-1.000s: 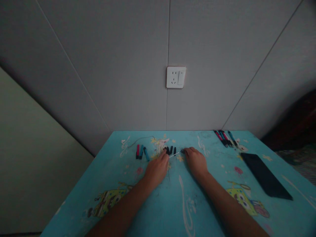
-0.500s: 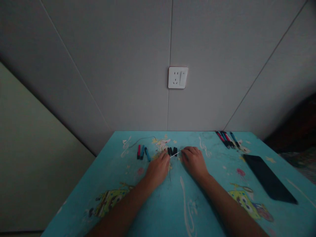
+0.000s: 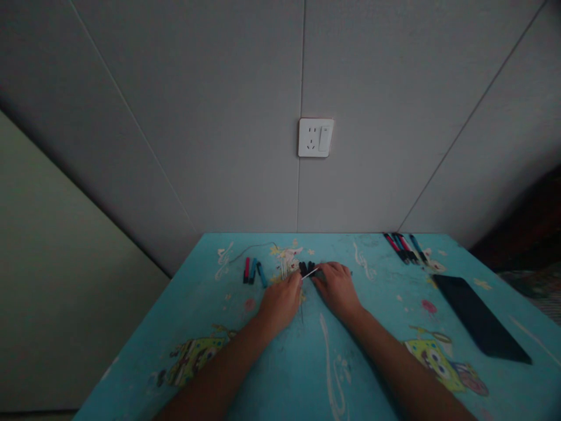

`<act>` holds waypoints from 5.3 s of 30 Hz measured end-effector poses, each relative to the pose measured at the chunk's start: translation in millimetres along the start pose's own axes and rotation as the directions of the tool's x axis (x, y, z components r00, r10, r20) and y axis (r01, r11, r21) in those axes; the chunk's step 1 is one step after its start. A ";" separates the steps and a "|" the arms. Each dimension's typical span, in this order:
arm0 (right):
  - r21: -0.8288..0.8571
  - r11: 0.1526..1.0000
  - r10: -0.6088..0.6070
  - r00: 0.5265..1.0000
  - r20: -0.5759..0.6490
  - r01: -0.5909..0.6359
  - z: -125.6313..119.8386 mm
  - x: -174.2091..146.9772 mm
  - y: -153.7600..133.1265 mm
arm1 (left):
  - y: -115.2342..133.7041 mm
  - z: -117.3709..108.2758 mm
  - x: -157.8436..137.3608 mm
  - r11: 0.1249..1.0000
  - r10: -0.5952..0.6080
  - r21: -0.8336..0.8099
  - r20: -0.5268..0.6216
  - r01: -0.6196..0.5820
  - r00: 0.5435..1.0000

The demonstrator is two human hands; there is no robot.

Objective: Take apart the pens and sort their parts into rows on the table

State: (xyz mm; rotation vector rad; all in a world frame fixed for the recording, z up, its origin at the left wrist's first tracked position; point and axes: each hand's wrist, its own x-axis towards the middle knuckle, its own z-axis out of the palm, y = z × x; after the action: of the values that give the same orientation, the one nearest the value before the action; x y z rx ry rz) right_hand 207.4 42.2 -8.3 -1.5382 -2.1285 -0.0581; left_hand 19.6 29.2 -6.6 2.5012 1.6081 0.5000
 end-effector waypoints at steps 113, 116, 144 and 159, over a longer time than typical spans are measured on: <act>0.084 0.967 -0.244 0.970 0.014 0.243 -17.9 -14.5 -0.6 | -18.8 -7.1 -18.6 0.979 -0.170 0.114 -0.023 0.171 0.985; 0.090 0.965 -0.249 0.968 0.011 0.247 -18.3 -14.4 -1.0 | -20.7 -6.4 -17.3 0.983 -0.148 0.105 -0.017 0.149 0.989; 0.089 0.966 -0.245 0.969 0.019 0.243 -15.2 -15.4 0.5 | -39.5 -6.1 -7.9 0.999 -0.007 0.051 0.059 0.004 0.998; 0.227 0.924 -0.319 0.948 0.012 0.308 -26.5 -15.7 -16.0 | -10.2 -26.7 -24.5 0.842 0.094 -0.502 -0.224 -0.198 0.970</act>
State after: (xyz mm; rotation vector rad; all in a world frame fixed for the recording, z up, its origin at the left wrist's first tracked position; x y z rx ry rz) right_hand 206.5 14.2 12.2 -1.0722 -2.3135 0.1058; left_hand -7.6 9.5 10.5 2.2067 1.1231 1.0672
